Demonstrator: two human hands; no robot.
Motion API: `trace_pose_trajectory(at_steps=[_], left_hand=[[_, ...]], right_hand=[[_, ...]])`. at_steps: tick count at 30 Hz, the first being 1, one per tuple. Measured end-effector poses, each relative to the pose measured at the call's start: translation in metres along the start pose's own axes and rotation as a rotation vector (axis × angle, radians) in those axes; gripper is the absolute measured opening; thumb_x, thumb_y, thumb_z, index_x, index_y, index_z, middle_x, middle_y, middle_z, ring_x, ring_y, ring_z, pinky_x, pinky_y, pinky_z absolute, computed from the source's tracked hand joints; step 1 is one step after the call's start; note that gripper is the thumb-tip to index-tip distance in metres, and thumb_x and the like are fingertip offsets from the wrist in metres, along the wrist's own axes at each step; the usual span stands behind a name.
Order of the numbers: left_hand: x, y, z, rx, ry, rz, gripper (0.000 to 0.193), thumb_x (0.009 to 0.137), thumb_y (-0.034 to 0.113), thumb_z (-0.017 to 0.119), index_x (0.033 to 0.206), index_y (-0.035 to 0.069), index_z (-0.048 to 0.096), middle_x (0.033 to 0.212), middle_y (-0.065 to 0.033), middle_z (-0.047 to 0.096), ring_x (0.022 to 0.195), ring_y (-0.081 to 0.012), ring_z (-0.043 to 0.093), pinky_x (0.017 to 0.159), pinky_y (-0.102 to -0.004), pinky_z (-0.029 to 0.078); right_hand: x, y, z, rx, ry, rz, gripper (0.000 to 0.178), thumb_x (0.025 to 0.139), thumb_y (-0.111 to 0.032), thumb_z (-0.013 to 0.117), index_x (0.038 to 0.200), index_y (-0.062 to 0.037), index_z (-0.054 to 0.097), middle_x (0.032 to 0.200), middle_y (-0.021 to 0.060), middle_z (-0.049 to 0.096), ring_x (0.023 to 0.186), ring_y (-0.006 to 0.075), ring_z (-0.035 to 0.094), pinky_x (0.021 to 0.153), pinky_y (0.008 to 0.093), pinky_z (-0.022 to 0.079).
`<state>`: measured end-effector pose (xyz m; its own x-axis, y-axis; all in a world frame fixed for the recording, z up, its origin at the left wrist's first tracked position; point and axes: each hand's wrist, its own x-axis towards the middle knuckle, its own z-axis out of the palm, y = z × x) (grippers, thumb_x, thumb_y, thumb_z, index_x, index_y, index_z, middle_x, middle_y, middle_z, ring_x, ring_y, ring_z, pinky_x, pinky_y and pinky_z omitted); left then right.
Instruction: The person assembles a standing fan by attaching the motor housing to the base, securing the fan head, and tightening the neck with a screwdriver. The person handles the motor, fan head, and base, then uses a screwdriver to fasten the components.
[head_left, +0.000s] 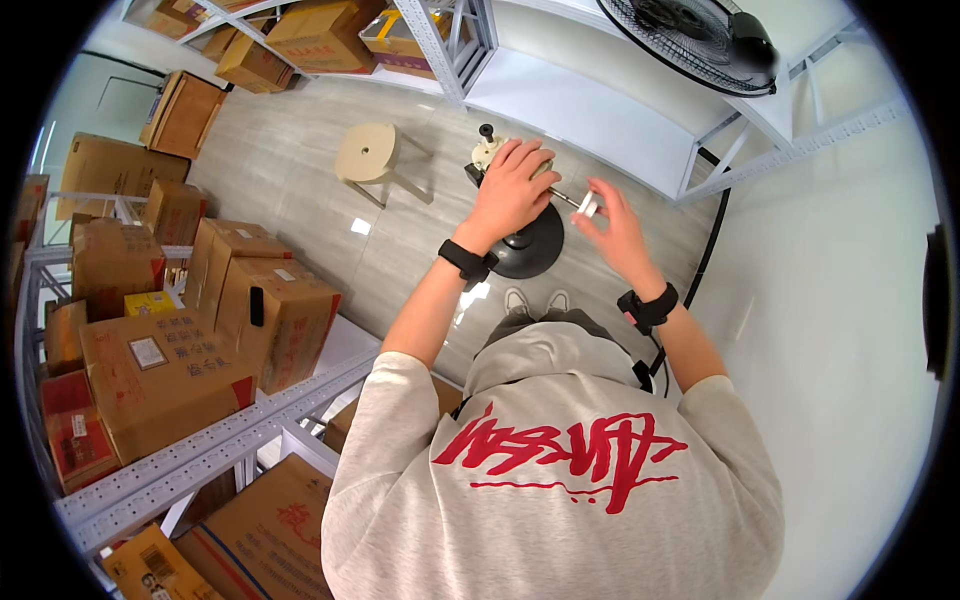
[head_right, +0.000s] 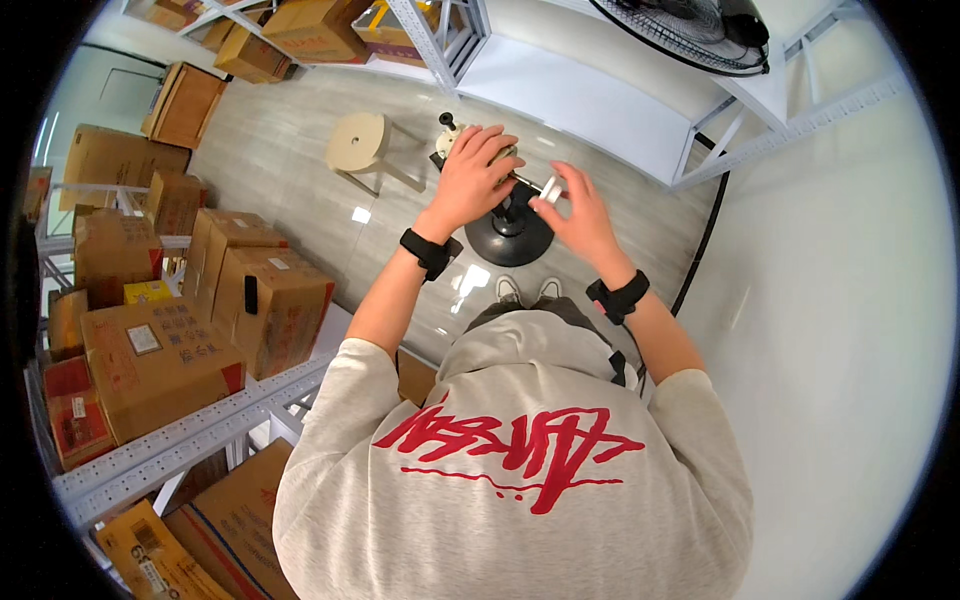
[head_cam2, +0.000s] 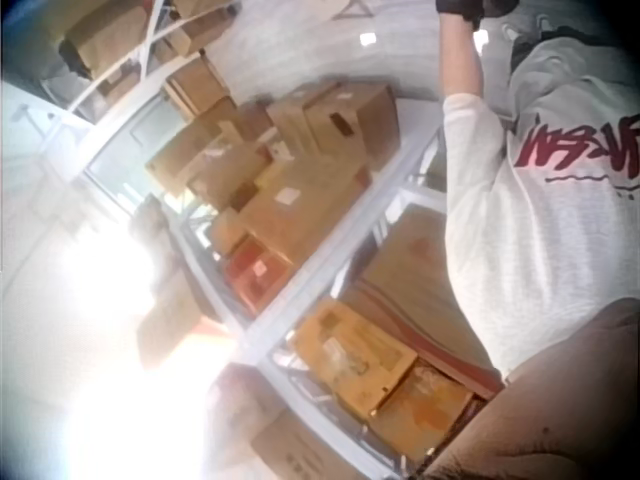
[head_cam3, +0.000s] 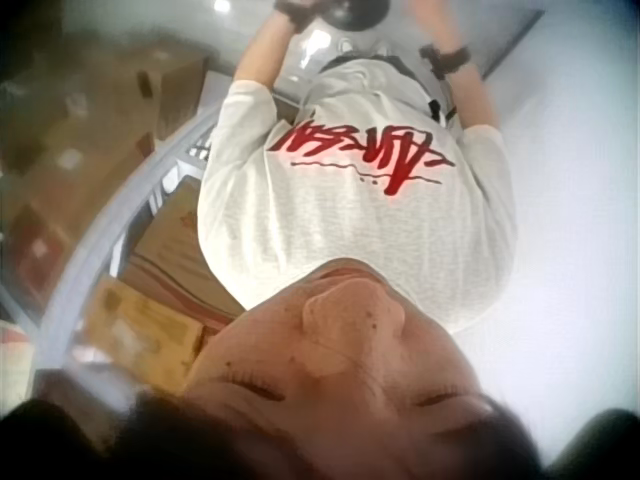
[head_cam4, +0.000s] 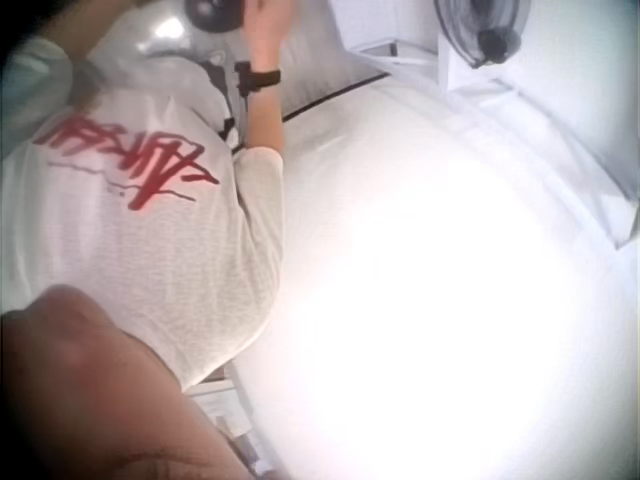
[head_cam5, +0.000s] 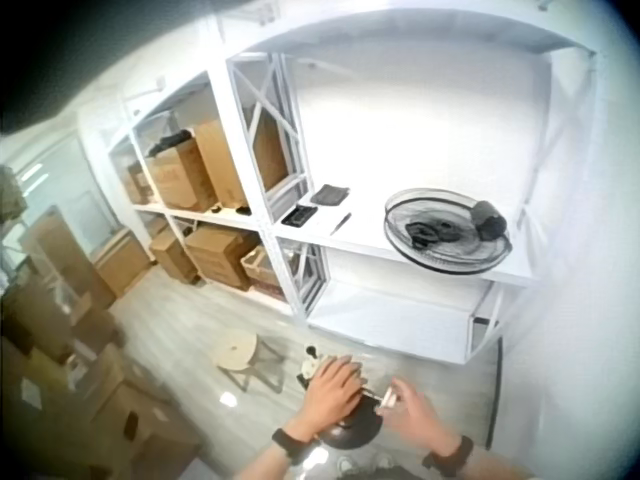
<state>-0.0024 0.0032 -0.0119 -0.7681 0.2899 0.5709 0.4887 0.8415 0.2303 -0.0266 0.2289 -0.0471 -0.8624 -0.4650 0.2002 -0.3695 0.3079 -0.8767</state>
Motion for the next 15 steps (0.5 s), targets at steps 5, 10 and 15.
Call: trace_pose_trajectory(at_steps=[5,10,15], left_hand=[[0.001,0.006,-0.004,0.009,-0.025,-0.031,0.028,0.070,0.013,0.078,0.098,0.014,0.070,0.122,-0.0052,0.062,0.126,-0.0295,0.053,0.109,-0.0493,0.039],[0.003,0.008,-0.006,0.004,-0.040,-0.050,0.028,0.071,0.013,0.078,0.098,0.014,0.070,0.123,-0.0046,0.062,0.127,-0.0293,0.053,0.110,-0.0492,0.039],[0.001,0.006,-0.007,0.023,-0.042,-0.059,0.031,0.072,0.013,0.078,0.102,0.014,0.070,0.123,-0.0047,0.063,0.127,-0.0290,0.053,0.111,-0.0490,0.039]], right_hand=[[0.001,-0.023,-0.015,-0.004,-0.156,-0.013,0.052,0.093,-0.026,0.073,0.135,-0.0049,0.053,0.133,0.0150,0.056,0.117,0.0291,0.062,0.088,0.0371,0.056],[0.009,-0.010,-0.012,0.018,-0.092,0.050,0.053,0.089,-0.025,0.076,0.133,-0.0051,0.054,0.132,0.0145,0.054,0.114,0.0299,0.062,0.088,0.0373,0.056],[0.004,-0.011,-0.014,-0.213,-0.066,-0.249,0.053,0.091,-0.026,0.075,0.133,-0.0041,0.052,0.130,0.0149,0.057,0.113,0.0288,0.062,0.088,0.0360,0.056]])
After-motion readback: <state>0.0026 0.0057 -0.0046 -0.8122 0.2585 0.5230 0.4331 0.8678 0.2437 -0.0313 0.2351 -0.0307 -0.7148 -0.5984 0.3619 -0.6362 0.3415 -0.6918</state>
